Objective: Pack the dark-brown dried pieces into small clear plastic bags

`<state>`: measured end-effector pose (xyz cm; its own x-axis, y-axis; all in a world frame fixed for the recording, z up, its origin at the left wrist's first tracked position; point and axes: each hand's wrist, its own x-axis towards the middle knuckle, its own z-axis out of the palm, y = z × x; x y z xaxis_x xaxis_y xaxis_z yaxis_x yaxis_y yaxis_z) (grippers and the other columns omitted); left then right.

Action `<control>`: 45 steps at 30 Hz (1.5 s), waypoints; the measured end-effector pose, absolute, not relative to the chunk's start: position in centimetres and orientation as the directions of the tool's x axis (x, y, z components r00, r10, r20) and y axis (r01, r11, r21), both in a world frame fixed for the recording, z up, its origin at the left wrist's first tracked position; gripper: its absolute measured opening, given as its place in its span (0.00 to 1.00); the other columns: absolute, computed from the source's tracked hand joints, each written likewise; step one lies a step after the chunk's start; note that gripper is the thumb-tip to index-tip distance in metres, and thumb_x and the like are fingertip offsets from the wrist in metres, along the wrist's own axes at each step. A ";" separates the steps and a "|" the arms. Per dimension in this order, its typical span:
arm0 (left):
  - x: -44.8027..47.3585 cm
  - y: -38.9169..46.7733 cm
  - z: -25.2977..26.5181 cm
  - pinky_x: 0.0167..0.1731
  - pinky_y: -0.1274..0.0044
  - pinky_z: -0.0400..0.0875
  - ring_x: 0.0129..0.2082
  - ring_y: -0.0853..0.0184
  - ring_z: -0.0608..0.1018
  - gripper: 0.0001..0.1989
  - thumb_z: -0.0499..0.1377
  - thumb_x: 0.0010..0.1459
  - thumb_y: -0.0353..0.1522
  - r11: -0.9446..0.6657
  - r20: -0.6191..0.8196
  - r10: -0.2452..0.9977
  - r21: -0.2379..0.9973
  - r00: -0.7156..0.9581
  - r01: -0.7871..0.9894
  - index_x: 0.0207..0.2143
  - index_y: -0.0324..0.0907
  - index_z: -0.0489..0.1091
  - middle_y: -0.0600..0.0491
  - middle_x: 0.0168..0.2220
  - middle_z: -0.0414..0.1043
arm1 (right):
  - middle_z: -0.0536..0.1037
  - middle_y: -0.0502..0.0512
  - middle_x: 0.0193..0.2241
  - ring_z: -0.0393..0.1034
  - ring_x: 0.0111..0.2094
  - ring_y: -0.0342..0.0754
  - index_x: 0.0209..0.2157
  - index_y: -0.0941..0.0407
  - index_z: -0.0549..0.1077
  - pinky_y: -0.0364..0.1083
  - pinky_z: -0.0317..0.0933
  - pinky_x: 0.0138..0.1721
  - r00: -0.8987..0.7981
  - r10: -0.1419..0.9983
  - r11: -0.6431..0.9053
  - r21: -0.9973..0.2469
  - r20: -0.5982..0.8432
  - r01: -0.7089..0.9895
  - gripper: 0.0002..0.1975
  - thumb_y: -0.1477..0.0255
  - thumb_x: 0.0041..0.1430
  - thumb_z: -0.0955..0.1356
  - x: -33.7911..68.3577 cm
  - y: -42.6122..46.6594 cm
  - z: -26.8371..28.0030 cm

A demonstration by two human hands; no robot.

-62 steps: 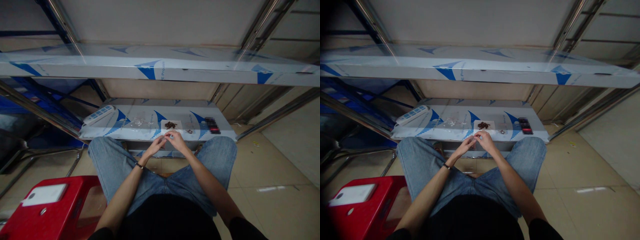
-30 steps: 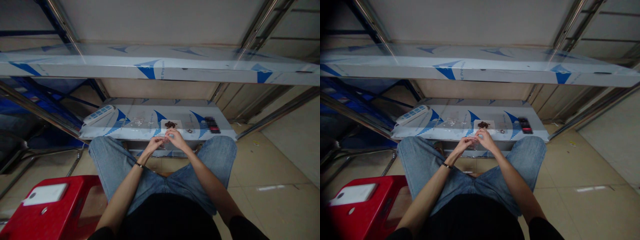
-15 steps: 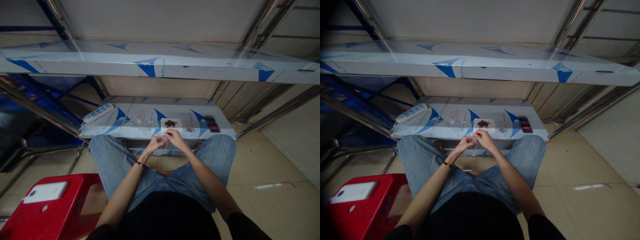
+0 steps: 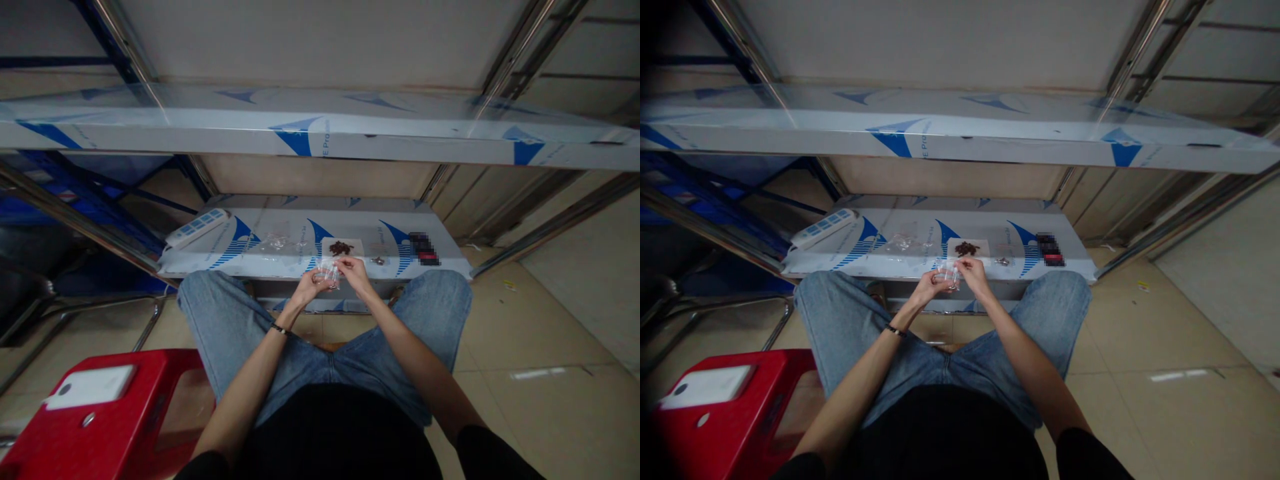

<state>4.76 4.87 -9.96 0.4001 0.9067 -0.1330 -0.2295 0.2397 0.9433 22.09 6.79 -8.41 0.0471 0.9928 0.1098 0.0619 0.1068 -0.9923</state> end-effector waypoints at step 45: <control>4.6 4.7 -8.2 0.27 0.78 0.69 0.23 0.68 0.75 0.16 0.64 0.57 0.45 0.029 -0.002 0.995 0.960 0.097 -0.279 0.30 0.42 0.68 0.54 0.23 0.74 | 0.75 0.51 0.24 0.66 0.25 0.46 0.26 0.54 0.73 0.44 0.61 0.28 -0.123 0.992 0.027 -0.995 0.039 -0.099 0.22 0.48 0.54 0.72 19.3 4.7 -8.0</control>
